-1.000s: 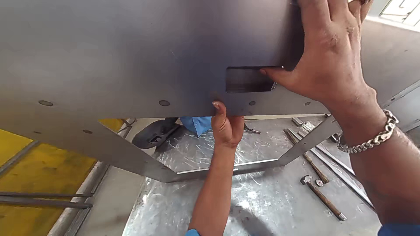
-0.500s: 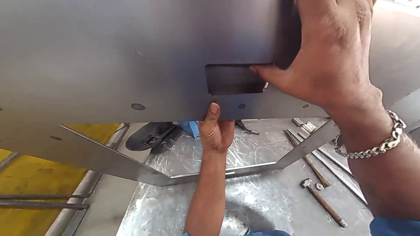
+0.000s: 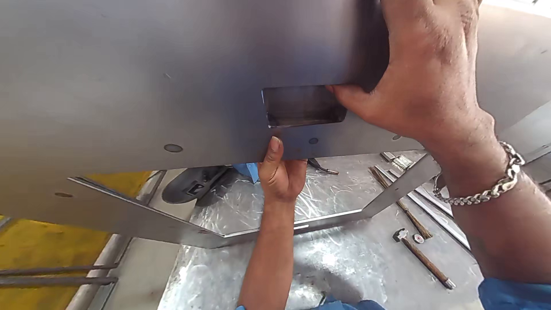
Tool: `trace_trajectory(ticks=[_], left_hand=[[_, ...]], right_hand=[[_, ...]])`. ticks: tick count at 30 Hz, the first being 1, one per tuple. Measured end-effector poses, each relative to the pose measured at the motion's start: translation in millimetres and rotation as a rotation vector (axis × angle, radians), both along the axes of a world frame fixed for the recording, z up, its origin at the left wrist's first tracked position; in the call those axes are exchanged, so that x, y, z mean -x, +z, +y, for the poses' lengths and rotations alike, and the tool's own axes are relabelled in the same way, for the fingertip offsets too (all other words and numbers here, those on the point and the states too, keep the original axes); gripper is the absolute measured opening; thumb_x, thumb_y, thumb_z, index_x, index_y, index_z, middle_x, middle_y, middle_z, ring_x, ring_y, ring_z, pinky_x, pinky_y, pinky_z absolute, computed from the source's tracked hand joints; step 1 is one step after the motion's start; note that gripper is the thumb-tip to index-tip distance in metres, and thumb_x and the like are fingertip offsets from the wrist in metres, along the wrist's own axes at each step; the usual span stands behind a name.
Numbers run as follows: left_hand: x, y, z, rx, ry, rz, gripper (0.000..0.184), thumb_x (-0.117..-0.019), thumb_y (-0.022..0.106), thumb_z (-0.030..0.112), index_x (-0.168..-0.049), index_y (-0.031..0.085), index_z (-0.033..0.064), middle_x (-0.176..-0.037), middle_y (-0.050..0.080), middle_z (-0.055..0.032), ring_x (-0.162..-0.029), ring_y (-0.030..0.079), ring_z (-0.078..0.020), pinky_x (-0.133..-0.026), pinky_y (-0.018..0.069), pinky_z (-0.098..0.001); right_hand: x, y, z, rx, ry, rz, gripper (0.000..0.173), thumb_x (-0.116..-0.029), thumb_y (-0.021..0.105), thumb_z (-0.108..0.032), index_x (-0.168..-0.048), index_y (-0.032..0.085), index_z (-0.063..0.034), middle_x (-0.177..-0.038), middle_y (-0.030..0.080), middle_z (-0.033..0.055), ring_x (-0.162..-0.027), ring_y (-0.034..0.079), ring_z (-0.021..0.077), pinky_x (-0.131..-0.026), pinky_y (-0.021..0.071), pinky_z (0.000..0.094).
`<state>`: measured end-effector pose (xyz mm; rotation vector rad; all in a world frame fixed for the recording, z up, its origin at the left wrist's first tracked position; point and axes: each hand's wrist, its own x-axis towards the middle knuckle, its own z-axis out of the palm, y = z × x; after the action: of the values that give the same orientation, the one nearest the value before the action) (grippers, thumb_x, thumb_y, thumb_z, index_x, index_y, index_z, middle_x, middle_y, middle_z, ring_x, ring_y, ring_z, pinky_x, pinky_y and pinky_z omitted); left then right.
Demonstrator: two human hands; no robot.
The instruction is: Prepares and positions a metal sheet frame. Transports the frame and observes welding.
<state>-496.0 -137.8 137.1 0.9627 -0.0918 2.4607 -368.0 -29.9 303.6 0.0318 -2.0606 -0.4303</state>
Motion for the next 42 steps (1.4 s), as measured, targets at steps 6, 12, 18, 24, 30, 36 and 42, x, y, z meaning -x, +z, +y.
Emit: trace_trajectory(ticks=[6, 12, 18, 24, 30, 36, 42], left_hand=[[1, -1, 2, -0.009, 0.001, 0.009, 0.028, -0.0917, 0.076, 0.02, -0.117, 0.069, 0.0091, -0.114, 0.072, -0.013, -0.11, 0.069, -0.027, -0.097, 0.0566, -0.0519], [2, -6, 4, -0.018, 0.015, 0.006, 0.026, -0.089, 0.078, 0.013, -0.113, 0.071, 0.0065, -0.11, 0.073, -0.0137, -0.105, 0.071, -0.0263, -0.094, 0.0586, -0.0495], [3, -6, 6, -0.038, -0.013, 0.006, 0.026, -0.0887, 0.078, 0.013, -0.113, 0.071, 0.0062, -0.11, 0.073, -0.0144, -0.105, 0.071, -0.027, -0.094, 0.0584, -0.05], [3, -7, 9, -0.057, -0.027, 0.011, 0.028, -0.088, 0.078, 0.014, -0.113, 0.071, 0.0059, -0.111, 0.073, -0.0145, -0.106, 0.071, -0.027, -0.094, 0.058, -0.0502], [1, -6, 11, -0.049, -0.004, -0.014, 0.027, -0.0859, 0.079, 0.011, -0.112, 0.072, 0.0065, -0.107, 0.074, -0.0132, -0.102, 0.072, -0.0253, -0.092, 0.0594, -0.0483], [-2, -4, 11, -0.054, -0.037, -0.039, 0.028, -0.0869, 0.079, 0.013, -0.113, 0.071, 0.0077, -0.11, 0.073, -0.0125, -0.105, 0.071, -0.0248, -0.094, 0.0585, -0.0484], [-1, -4, 11, -0.038, -0.036, -0.079, 0.028, -0.0876, 0.078, 0.012, -0.114, 0.069, 0.0075, -0.11, 0.072, -0.0129, -0.106, 0.071, -0.0258, -0.095, 0.0578, -0.0492]], right_hand=[[1, -3, 0, 0.014, -0.014, 0.029, 0.047, -0.0857, 0.072, -0.042, -0.118, 0.069, -0.0076, -0.103, 0.073, 0.0123, -0.1, 0.068, 0.03, -0.081, 0.0486, 0.0509], [1, -3, 0, -0.013, -0.018, 0.047, 0.049, -0.085, 0.073, -0.043, -0.117, 0.068, -0.0066, -0.103, 0.072, 0.0136, -0.099, 0.067, 0.0294, -0.082, 0.0475, 0.049], [-2, -4, -1, -0.025, -0.033, 0.038, 0.05, -0.0859, 0.073, -0.042, -0.119, 0.066, -0.0047, -0.105, 0.07, 0.0157, -0.102, 0.065, 0.033, -0.087, 0.0451, 0.0529], [1, -4, 2, -0.024, -0.018, 0.058, 0.051, -0.0836, 0.074, -0.043, -0.119, 0.068, -0.006, -0.106, 0.072, 0.0148, -0.103, 0.066, 0.0316, -0.086, 0.0456, 0.0525], [-11, -8, -8, 0.008, -0.085, -0.02, 0.052, -0.0879, 0.075, -0.037, -0.12, 0.061, 0.0016, -0.109, 0.065, 0.0227, -0.104, 0.063, 0.0389, -0.089, 0.0441, 0.0552], [2, -3, 2, -0.026, -0.077, 0.064, 0.064, -0.0826, 0.074, -0.049, -0.126, 0.063, -0.0033, -0.115, 0.069, 0.0219, -0.112, 0.062, 0.0408, -0.095, 0.041, 0.0605], [-4, -11, 0, 0.028, -0.127, -0.009, 0.06, -0.0876, 0.077, -0.044, -0.122, 0.06, 0.0023, -0.11, 0.065, 0.0236, -0.106, 0.064, 0.0392, -0.091, 0.0467, 0.0568]])
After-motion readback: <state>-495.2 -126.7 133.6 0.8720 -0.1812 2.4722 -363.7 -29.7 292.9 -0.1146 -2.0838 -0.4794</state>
